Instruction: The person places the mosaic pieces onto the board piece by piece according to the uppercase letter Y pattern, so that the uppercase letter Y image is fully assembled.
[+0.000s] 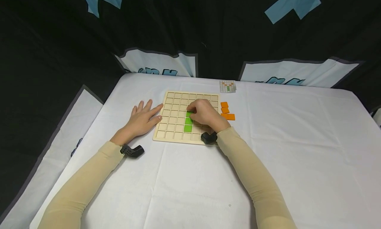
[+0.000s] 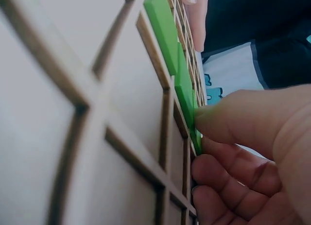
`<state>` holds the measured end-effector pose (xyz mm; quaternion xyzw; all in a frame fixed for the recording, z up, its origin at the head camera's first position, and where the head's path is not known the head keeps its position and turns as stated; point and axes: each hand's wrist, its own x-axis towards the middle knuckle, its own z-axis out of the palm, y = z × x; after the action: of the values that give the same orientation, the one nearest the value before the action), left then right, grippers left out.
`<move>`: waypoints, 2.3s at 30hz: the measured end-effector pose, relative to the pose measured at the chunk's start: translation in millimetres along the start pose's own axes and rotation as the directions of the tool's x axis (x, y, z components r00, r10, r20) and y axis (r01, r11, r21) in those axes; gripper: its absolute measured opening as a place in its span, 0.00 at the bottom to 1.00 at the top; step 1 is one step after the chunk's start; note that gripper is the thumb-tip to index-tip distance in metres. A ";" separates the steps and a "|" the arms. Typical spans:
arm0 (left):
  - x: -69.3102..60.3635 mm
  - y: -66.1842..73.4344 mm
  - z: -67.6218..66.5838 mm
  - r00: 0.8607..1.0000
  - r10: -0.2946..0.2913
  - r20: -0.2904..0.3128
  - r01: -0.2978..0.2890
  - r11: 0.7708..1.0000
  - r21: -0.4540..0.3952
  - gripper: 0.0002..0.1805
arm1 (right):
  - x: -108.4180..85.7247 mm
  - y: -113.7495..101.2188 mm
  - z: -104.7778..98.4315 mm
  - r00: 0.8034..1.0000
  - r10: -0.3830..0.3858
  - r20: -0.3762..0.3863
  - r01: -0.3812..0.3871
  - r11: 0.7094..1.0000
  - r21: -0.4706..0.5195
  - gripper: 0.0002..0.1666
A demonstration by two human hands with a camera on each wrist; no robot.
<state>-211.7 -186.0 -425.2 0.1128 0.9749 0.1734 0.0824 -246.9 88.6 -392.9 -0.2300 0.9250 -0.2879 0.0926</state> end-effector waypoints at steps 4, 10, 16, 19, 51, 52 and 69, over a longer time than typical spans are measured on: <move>0.5 0.7 -0.3 1.000 -0.001 0.001 0.001 1.000 0.003 0.35 | -0.4 -0.2 -0.3 1.000 -0.009 -0.007 0.009 1.000 -0.006 0.20; 0.9 1.5 -0.2 1.000 -0.002 0.000 0.002 1.000 0.001 0.35 | -1.6 -1.0 -1.2 1.000 -0.028 -0.007 0.028 1.000 -0.013 0.20; 0.9 1.6 0.2 1.000 -0.004 -0.003 0.003 1.000 -0.009 0.35 | -1.7 -1.3 -0.9 0.999 -0.049 -0.009 0.049 0.998 -0.038 0.19; 0.9 1.4 0.0 1.000 -0.008 -0.003 0.008 1.000 -0.011 0.35 | -1.5 -1.9 -0.1 0.997 -0.072 -0.019 0.071 0.996 -0.059 0.19; -0.4 2.2 -1.9 1.000 -0.008 0.006 0.008 1.000 0.004 0.34 | -7.2 3.3 -5.7 0.999 -0.011 -0.035 0.012 1.000 0.007 0.21; -0.5 2.4 -2.0 1.000 -0.008 0.006 0.008 1.000 0.004 0.34 | -8.6 4.2 -7.3 0.999 -0.010 -0.040 0.011 1.000 0.008 0.22; 1.1 0.0 -0.9 1.000 -0.003 0.005 0.002 1.000 0.014 0.34 | -59.2 36.5 -45.8 0.991 0.027 -0.135 -0.034 0.998 -0.049 0.22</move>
<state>-212.9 -186.0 -424.5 0.1125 0.9760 0.1665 0.0841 -222.5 166.0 -374.1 -0.1983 0.9396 -0.2774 0.0287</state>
